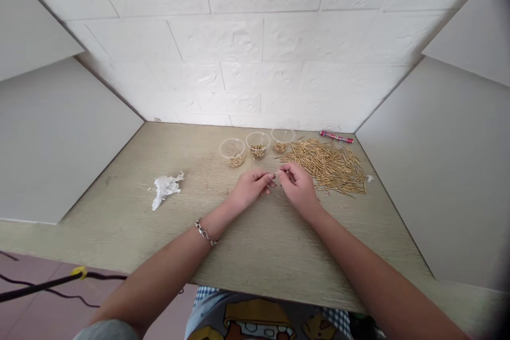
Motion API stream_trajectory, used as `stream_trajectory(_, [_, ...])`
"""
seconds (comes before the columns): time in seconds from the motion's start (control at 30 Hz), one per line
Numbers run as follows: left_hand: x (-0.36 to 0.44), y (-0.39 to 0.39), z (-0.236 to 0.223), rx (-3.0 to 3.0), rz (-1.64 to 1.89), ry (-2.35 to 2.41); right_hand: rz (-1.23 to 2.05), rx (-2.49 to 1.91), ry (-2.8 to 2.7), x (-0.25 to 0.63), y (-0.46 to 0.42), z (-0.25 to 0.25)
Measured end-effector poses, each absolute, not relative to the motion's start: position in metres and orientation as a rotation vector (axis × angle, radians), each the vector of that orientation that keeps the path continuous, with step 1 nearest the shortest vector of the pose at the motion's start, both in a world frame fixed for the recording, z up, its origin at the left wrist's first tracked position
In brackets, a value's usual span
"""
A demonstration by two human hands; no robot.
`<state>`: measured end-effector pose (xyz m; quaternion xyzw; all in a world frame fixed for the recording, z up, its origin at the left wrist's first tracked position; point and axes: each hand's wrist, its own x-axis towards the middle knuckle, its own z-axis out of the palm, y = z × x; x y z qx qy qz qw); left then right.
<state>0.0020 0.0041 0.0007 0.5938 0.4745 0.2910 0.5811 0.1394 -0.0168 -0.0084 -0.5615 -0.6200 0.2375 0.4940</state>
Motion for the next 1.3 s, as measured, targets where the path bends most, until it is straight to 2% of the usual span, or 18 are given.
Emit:
stream_trajectory(0.23, [0.0024,0.0008,-0.0014,1.573,0.585,1.246,0.645,-1.328,-1.464,0.1393,-0.018,-0.008])
stream_trajectory(1.3, [0.0003,-0.003,0.005,1.862,0.607,1.303,0.316,-1.398,-1.72,0.1326,-0.0251,-0.0049])
